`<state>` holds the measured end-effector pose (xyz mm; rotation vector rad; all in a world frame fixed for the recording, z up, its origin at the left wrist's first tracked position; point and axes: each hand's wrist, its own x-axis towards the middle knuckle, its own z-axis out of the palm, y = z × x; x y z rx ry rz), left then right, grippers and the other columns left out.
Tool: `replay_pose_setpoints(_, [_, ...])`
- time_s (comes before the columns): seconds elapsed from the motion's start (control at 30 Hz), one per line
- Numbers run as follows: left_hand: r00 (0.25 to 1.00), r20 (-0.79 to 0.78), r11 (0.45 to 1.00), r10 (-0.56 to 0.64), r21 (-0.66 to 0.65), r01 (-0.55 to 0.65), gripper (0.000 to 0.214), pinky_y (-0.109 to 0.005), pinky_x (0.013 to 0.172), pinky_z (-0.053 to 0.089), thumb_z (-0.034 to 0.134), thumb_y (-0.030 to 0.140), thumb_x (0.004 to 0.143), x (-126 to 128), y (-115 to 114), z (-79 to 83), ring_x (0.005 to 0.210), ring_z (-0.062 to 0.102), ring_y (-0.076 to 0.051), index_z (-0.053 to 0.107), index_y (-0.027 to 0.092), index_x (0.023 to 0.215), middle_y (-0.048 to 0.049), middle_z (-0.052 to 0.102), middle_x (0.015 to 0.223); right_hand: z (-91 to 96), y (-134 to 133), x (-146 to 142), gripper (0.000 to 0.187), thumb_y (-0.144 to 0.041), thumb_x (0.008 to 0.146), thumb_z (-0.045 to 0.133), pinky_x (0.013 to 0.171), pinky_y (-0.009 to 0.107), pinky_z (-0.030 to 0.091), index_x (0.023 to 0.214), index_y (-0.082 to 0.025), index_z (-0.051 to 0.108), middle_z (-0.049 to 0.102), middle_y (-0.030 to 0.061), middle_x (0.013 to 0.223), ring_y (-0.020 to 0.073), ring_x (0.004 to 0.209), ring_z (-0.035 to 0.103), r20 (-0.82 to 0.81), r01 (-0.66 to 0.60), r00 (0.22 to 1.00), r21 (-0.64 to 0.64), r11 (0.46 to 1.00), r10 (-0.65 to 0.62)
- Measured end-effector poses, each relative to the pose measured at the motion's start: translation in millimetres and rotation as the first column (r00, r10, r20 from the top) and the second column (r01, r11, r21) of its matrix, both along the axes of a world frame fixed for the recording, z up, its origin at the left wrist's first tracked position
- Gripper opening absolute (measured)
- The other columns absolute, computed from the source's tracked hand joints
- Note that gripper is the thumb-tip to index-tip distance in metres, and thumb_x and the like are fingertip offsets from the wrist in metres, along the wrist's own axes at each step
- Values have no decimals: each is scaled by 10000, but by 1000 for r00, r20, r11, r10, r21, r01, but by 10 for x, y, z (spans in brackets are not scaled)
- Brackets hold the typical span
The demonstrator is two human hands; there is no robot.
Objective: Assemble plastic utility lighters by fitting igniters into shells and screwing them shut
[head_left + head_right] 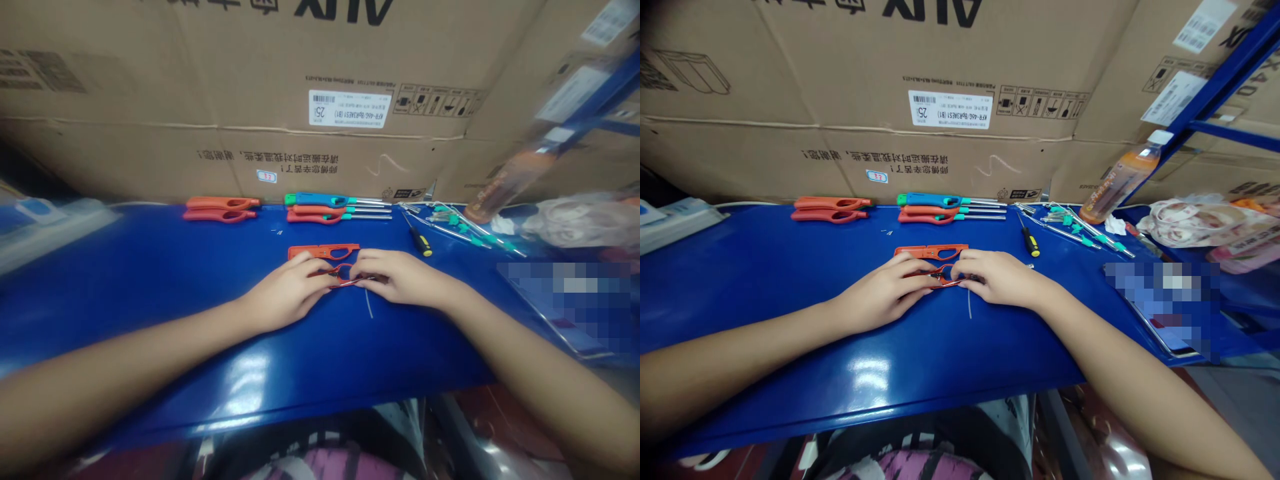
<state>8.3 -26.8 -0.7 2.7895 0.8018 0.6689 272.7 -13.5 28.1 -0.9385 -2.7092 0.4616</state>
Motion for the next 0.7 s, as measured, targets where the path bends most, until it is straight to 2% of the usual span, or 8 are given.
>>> replay_pose_setpoints(0.1, [1000,5,1000,8,6,-8,261,-415,1020,499,502,239,1028,4,8,0,1133,556,-233,711,225,1183,-74,665,1238,-4,-8,3,122,-168,950,579,724,266,460,980,-221,685,662,28,1009,156,838,632,11,-8,1000,9,1000,8])
replay_pose_setpoints(0.33, [1000,-6,1000,6,29,-6,275,-405,973,526,498,235,1028,-5,-6,7,1100,569,-234,712,227,1199,-80,662,1245,4,-6,7,157,-177,952,581,734,273,465,1071,-217,675,685,43,1053,162,854,636,-21,-15,1000,-1,1000,15])
replay_pose_setpoints(0.6, [1000,-23,998,15,56,-14,276,-403,960,538,500,237,1026,6,-1,23,1101,581,-237,721,228,1191,-81,672,1231,2,-8,-4,100,-139,923,584,693,263,430,953,-205,652,672,21,957,150,796,602,1,-2,1000,7,1000,2])
replay_pose_setpoints(0.7, [1000,-22,998,14,57,-12,278,-406,956,540,498,237,1026,5,1,18,1091,581,-238,721,228,1192,-80,673,1226,2,-10,-7,135,-158,936,582,710,267,439,1029,-213,663,684,31,1000,158,830,622,-9,-9,1000,12,1000,9])
